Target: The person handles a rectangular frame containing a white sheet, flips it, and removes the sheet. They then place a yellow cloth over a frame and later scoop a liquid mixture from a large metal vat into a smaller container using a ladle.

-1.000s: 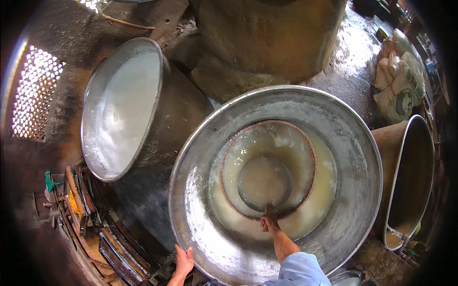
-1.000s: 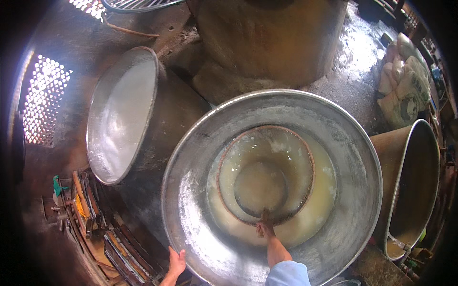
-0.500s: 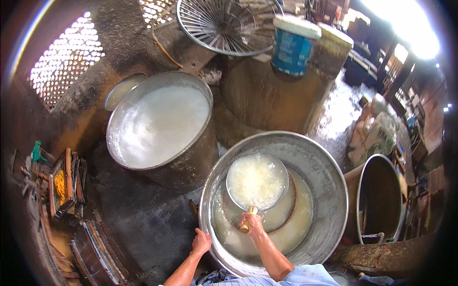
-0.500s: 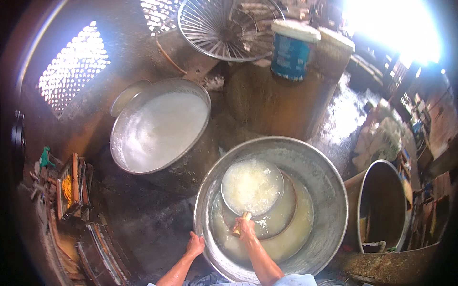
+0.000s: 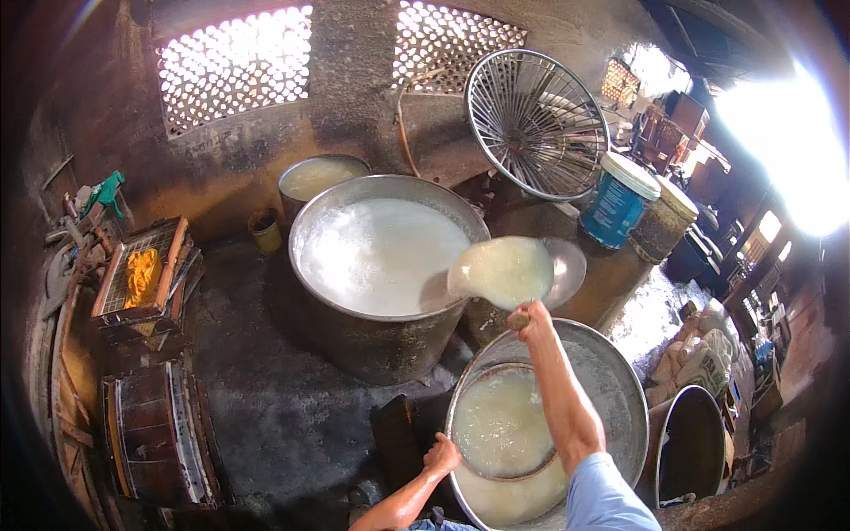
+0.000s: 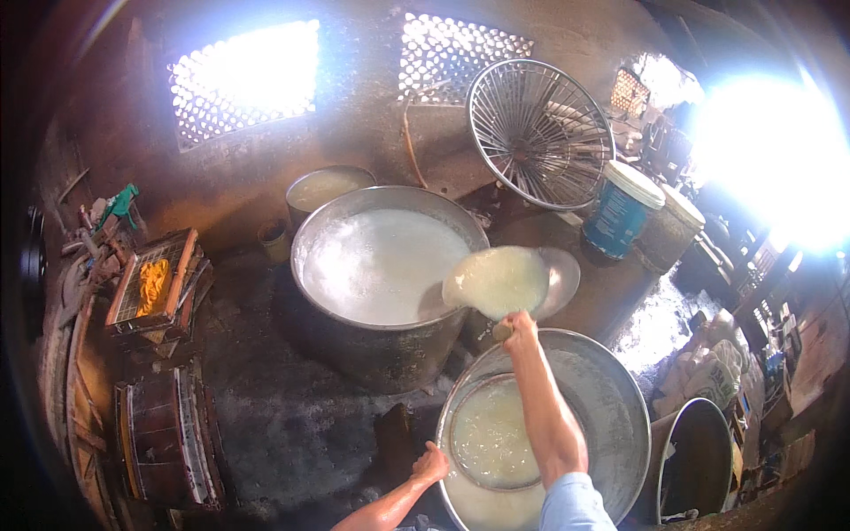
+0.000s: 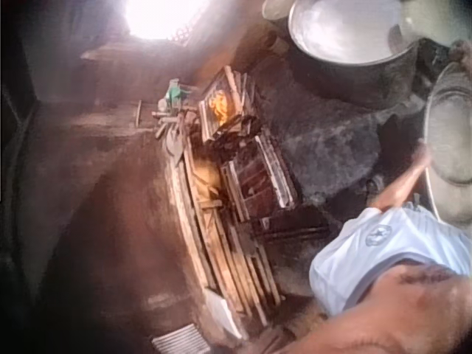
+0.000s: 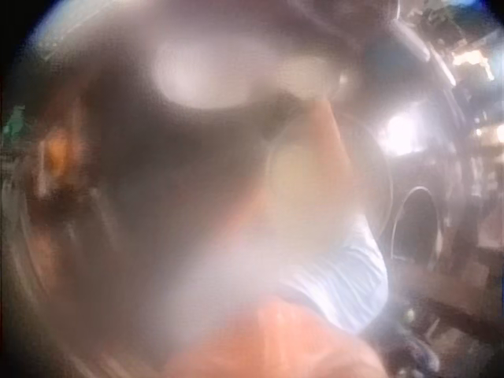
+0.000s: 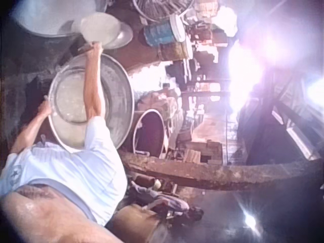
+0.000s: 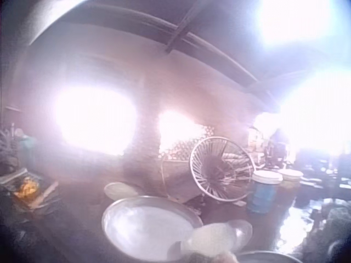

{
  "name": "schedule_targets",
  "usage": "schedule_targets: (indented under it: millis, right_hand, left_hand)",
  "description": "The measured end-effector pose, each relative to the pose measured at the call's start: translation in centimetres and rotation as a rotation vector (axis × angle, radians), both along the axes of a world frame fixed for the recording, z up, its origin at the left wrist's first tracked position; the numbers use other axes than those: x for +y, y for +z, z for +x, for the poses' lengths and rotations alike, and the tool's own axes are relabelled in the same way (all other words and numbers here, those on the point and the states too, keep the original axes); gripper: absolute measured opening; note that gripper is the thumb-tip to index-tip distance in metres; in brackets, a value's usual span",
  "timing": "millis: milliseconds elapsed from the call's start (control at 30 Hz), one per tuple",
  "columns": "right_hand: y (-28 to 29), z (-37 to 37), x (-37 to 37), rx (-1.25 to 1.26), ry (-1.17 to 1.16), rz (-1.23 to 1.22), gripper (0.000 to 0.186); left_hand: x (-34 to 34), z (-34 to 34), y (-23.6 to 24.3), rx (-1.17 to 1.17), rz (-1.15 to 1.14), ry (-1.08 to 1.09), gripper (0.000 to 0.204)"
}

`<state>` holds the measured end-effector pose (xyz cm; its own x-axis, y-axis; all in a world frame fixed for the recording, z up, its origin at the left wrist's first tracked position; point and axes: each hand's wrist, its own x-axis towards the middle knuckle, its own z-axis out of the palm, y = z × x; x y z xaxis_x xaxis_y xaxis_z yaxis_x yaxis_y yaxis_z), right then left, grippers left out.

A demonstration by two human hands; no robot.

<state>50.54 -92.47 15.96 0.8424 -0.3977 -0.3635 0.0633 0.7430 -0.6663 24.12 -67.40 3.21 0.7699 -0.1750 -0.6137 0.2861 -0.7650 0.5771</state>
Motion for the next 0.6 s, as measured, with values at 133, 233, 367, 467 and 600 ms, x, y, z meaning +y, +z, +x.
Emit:
schedule_targets:
  millis: [133,233,367,467,600]
  right_hand:
    - [9.4,3.4,8.7,0.074,-0.234,-0.452,0.006]
    - [12.5,3.6,3.5,0.141,-0.176,-0.715,0.012]
    - [14.5,-1.8,4.4,-0.019,-0.196,-0.727,0.017]
    - [6.1,-7.6,0.4,-0.153,-0.246,-0.583,0.019]
    - [-15.1,-19.9,-9.0,0.338,-0.257,-0.875,0.017]
  left_hand:
    - [1.9,0.4,-1.2,0.002,0.047,0.028,0.054]
    - [-0.2,0.0,-0.6,-0.071,0.040,0.013,0.048]
    - [0.1,0.5,0.7,-0.063,0.175,0.050,0.050]
    - [-0.5,0.7,-0.5,-0.052,0.271,0.060,0.044]
    - [-1.2,0.2,-2.4,-0.147,0.243,0.049,0.048]
